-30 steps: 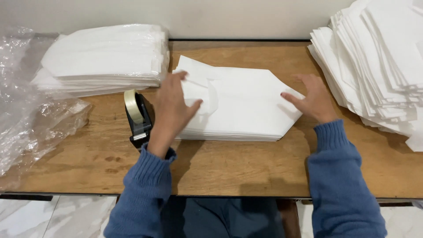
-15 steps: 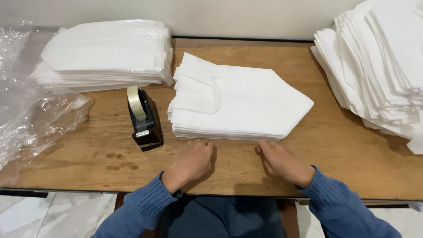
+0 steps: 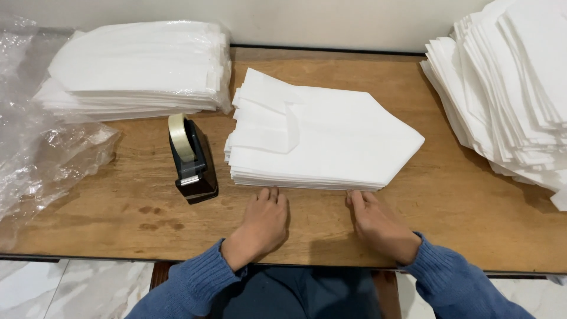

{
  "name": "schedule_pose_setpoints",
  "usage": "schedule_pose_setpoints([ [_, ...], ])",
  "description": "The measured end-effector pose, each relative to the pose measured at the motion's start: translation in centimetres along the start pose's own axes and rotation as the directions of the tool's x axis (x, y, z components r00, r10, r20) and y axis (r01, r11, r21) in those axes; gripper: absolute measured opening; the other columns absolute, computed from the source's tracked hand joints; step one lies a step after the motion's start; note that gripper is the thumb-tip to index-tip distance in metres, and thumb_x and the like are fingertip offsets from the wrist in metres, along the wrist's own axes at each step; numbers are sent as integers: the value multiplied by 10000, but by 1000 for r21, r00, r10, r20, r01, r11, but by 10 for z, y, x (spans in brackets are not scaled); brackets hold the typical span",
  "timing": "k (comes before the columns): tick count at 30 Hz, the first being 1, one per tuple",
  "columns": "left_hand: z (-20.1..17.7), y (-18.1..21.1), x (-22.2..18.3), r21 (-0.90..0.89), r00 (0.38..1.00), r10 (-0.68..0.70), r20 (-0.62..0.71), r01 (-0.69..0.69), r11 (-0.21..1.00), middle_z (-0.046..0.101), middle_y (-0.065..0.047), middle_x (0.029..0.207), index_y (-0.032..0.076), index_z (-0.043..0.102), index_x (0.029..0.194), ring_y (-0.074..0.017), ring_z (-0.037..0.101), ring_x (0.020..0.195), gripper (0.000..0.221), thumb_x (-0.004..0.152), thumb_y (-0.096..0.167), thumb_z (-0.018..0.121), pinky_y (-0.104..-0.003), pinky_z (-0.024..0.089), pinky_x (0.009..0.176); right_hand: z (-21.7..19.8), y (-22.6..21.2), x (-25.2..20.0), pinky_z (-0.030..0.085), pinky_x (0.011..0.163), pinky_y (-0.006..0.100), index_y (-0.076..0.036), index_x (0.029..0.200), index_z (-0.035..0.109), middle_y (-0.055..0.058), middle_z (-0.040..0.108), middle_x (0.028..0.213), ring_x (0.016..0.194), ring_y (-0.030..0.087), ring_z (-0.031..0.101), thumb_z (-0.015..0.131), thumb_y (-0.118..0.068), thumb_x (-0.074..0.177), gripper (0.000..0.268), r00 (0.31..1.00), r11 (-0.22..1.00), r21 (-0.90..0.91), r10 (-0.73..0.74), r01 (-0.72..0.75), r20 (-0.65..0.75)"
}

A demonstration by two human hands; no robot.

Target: Counting and stacking white non-woven bags on a wooden table to prepare them for packaging.

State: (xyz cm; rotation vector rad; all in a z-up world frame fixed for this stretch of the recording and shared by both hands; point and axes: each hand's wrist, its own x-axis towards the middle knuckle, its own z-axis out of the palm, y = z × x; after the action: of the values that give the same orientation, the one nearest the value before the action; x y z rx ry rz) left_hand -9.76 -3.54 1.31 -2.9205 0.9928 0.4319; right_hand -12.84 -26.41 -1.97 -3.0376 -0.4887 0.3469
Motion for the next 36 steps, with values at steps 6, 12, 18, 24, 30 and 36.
schedule_pose_setpoints([
  [6, -7, -1, 8, -48, 1000, -21, -16, 20, 999, 515, -263, 1004, -79, 485, 1007, -337, 457, 910, 323, 749, 93, 395, -373, 365, 698, -5, -2, 11, 457, 700, 330, -85, 929, 336, 101, 558, 689, 849, 267, 520, 404, -72, 690, 249, 998, 994, 103, -21, 27, -58],
  [12, 10, -15, 42, -74, 995, -66, -68, 61, 995, 489, -261, 1055, -72, 480, 1026, -332, 435, 965, 359, 785, 164, 356, -373, 346, 745, -8, 6, 31, 461, 683, 351, -48, 925, 354, 156, 566, 647, 859, 289, 521, 410, -46, 687, 244, 981, 997, 54, -37, 48, -188],
  [18, 6, -25, 76, -132, 984, -136, -116, 121, 984, 501, -273, 1035, -97, 485, 1034, -335, 448, 973, 395, 789, 185, 358, -377, 365, 754, -22, 13, 59, 462, 692, 393, -65, 909, 350, 186, 574, 767, 852, 327, 539, 388, -47, 723, 191, 978, 996, 91, 43, -25, -204],
  [24, 5, -27, 111, -140, 966, -215, -145, 195, 971, 506, -262, 1030, -78, 486, 1055, -318, 446, 962, 410, 800, 216, 358, -377, 360, 759, -13, 30, 98, 477, 691, 414, -70, 954, 351, 192, 533, 864, 840, 355, 571, 383, -56, 750, 207, 957, 984, 162, 116, -74, -264],
  [30, 11, -40, 147, -154, 942, -285, -175, 260, 953, 530, -244, 1000, -59, 504, 1017, -308, 448, 961, 387, 779, 212, 362, -366, 341, 754, -34, 19, 112, 471, 704, 443, -60, 974, 334, 215, 492, 876, 825, 395, 569, 383, -31, 726, 255, 944, 976, 183, 167, -117, -285],
  [36, 11, -45, 162, -181, 914, -336, -226, 299, 937, 535, -244, 1000, -50, 523, 974, -312, 452, 955, 348, 782, 200, 375, -373, 336, 750, -27, 33, 139, 469, 704, 444, -78, 984, 322, 198, 483, 882, 810, 394, 572, 412, -23, 701, 302, 929, 959, 254, 204, -126, -309],
])
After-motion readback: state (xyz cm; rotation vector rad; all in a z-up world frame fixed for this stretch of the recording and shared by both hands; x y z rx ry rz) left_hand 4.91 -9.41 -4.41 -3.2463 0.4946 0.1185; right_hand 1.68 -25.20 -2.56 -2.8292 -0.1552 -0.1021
